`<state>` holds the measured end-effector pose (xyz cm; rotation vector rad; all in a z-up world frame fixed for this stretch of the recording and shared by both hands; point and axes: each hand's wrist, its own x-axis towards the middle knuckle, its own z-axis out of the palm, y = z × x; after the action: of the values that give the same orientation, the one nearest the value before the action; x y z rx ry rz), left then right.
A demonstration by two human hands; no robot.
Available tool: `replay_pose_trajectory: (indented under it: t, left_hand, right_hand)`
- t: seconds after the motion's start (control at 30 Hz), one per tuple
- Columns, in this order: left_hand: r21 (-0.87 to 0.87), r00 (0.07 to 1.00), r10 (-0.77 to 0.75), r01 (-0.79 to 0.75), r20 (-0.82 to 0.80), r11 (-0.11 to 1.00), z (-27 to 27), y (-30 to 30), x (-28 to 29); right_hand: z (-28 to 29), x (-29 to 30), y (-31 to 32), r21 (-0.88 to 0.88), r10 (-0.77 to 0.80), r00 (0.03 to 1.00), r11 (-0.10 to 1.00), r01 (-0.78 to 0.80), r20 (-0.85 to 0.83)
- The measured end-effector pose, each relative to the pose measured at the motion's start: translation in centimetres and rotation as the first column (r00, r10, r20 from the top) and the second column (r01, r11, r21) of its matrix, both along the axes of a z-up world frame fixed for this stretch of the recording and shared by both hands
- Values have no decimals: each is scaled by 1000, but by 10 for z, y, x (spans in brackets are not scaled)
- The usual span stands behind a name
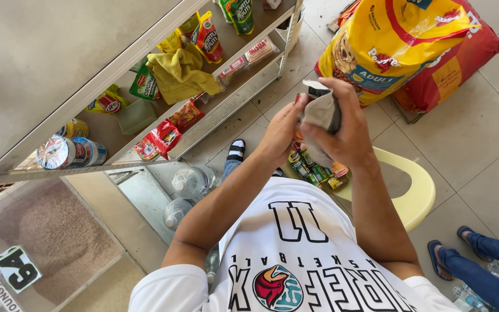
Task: Cleaning canned goods with a cloth and then placing them on a shelf in a grocery store.
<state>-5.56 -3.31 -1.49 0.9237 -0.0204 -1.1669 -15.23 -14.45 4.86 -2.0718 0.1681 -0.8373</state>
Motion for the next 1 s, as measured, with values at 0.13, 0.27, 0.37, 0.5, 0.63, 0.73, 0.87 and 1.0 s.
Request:
replay_pose_trajectory:
  t: [0.13, 0.27, 0.37, 0.5, 0.63, 0.73, 0.87, 1.0]
  left_hand:
    - [-12, 990, -139, 140, 39, 990, 7, -6, -13]
    - [-105, 1000, -15, 16, 14, 994, -2, -14, -12]
    - [-150, 999, -36, 35, -3, 988, -15, -15, -15]
    - [-247, 992, -83, 57, -94, 967, -31, -12, -17]
    - [-194, 992, -85, 66, -94, 979, 0, -10, -4]
    - [-141, 998, -57, 55, -6, 988, -1, -12, -3]
    - [-33, 978, -205, 206, 44, 978, -15, -11, -2]
    - [50, 964, -202, 196, 173, 979, 11, -15, 4]
  right_hand:
    - [-14, -12, -14, 87, -337, 932, 933, 350, -136]
    - [0, -15, -6, 55, -142, 987, 988, 146, -79]
    - [-19, -25, -14, 145, -191, 971, 967, 211, -144]
    - [-44, -25, -40, 292, -407, 905, 857, 424, -121]
    - [-46, -30, -30, 296, -299, 953, 907, 300, -48]
    - [-19, -22, -12, 335, 82, 997, 939, -76, -2]
    - [-37, -23, -23, 341, -250, 953, 892, 296, -174]
    - [-88, -16, -46, 468, -372, 906, 776, 423, -201]
